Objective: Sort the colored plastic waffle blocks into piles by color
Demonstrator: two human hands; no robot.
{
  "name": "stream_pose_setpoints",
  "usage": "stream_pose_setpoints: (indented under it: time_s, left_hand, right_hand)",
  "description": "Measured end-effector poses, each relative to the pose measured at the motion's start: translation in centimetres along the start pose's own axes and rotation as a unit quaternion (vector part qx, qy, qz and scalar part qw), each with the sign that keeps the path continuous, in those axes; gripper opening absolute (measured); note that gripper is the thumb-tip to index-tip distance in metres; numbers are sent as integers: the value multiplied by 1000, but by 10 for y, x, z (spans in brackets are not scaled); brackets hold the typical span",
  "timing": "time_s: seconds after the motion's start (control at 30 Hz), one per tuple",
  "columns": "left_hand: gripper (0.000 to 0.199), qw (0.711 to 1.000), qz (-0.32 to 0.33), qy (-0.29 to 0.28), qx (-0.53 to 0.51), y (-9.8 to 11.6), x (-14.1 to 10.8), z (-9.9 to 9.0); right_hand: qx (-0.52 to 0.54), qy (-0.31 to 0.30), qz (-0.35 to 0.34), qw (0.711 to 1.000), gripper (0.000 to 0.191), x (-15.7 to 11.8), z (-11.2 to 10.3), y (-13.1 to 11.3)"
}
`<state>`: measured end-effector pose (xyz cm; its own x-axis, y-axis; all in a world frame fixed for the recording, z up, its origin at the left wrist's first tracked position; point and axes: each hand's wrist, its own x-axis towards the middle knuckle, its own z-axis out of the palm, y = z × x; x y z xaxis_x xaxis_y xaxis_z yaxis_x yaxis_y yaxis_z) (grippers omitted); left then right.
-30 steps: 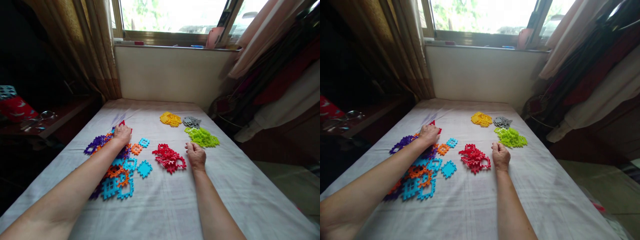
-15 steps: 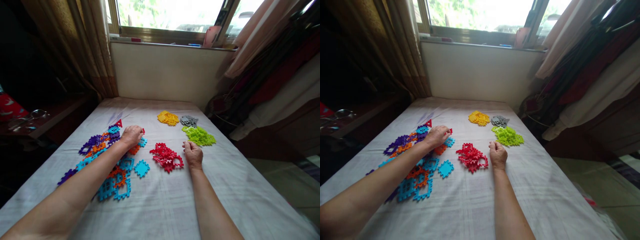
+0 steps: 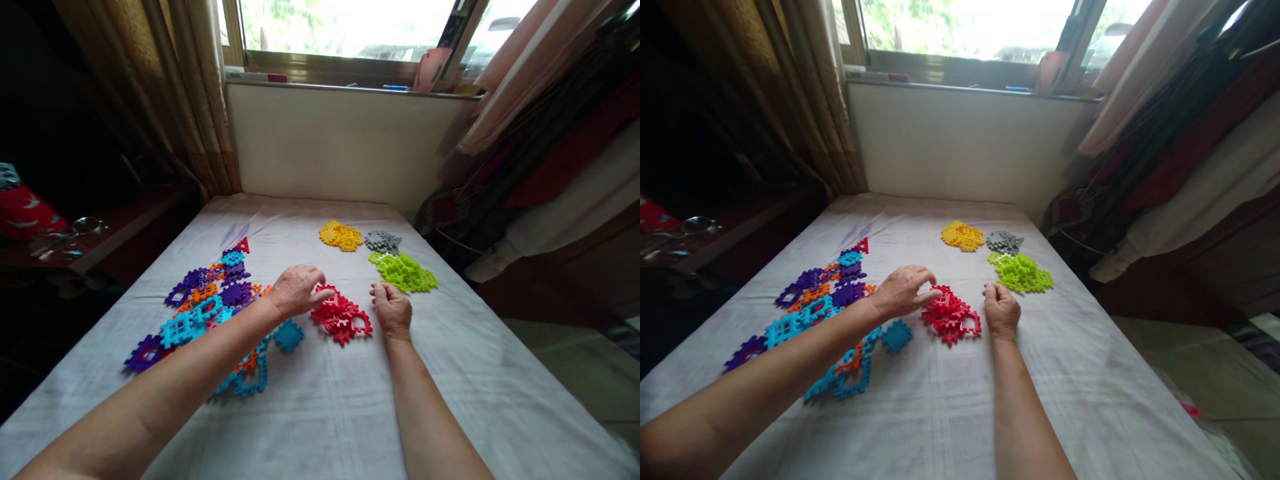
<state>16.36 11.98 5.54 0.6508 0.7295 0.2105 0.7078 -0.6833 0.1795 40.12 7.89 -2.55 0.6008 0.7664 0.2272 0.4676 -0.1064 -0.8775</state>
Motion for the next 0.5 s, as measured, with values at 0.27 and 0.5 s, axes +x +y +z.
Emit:
stream_pose_setpoints:
  time_s: [0.27, 0.5]
  left_hand:
    - [53, 926, -344, -64, 141, -146, 4, -39]
    - [43, 912, -374, -111, 122, -179, 7, -24]
  right_hand:
    - [-2, -8, 3, 1000, 59, 1, -1, 2]
    - [-5, -6, -2, 1000, 61, -1, -2, -1]
